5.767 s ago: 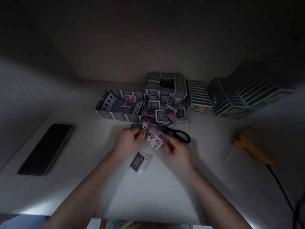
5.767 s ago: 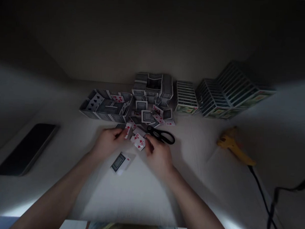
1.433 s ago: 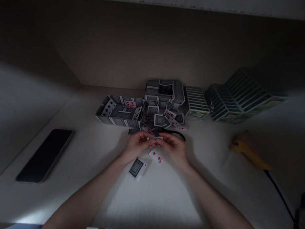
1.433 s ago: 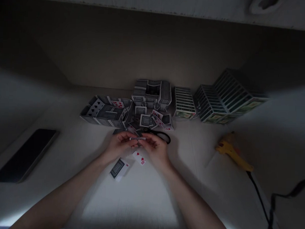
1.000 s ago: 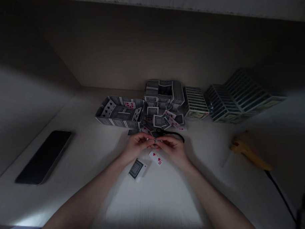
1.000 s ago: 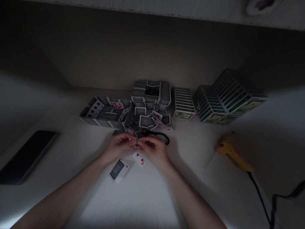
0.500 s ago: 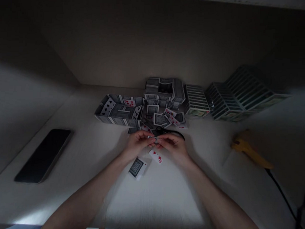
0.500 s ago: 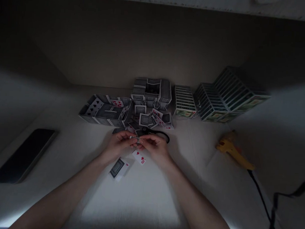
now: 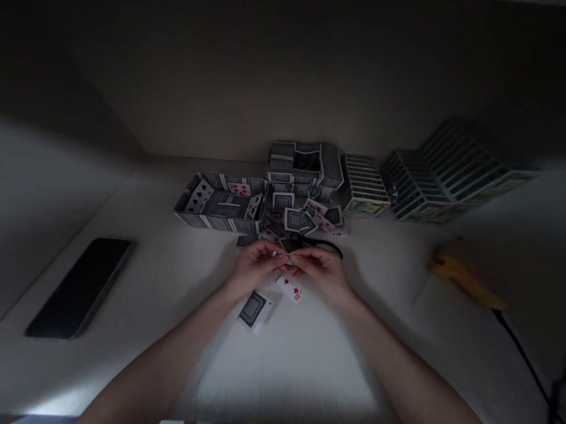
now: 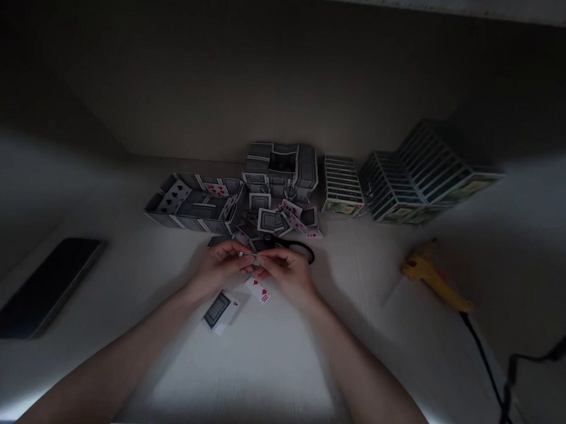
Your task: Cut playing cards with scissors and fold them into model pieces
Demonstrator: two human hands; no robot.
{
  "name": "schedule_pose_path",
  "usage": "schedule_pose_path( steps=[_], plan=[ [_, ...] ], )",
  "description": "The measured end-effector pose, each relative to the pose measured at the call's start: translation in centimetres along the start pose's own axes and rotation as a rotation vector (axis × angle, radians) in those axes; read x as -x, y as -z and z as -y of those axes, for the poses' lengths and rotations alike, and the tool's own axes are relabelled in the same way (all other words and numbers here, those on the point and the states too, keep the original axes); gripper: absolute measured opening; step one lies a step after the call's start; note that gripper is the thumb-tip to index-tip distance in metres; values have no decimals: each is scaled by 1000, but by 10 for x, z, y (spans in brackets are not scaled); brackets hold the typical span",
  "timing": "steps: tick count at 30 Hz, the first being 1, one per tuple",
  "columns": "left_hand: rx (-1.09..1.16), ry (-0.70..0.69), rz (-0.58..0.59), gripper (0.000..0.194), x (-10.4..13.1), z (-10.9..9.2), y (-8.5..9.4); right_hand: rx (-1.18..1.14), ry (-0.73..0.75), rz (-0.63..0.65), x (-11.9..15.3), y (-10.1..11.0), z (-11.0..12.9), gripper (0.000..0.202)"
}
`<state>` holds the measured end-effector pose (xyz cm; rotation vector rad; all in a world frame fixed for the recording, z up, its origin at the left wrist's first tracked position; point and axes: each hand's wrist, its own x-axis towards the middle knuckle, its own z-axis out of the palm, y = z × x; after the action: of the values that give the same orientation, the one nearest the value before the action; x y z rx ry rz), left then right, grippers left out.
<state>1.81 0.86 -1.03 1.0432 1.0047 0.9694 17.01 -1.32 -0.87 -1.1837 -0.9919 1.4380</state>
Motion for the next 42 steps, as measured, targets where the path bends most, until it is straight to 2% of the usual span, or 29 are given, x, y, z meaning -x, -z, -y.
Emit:
schedule_pose_path(
  steps=[10,18,23,28,36,39,42],
  plan=[
    [-52,-15,-30,21,-1,2,-1,-16,-12,2,0,0,-1,20],
    [32,-19,-156,32,-3,6,-4,-8,-110,52,1,-1,-2,27],
    [2,26,-82,23,-3,7,-4,-13,-124,118,2,-1,-1,29],
    [-72,11,44,27,0,4,-1,-34,-129,108,3,-2,3,31],
    [-286,-138,-36,20,0,1,-4,49,-69,68,5,-4,-4,27],
    [-241,-75,-14,20,-1,2,-3,31,-88,88,4,-3,-4,27],
    [-89,41,85,23,-4,3,3,-18,-103,122,4,-2,-1,26]
  ],
)
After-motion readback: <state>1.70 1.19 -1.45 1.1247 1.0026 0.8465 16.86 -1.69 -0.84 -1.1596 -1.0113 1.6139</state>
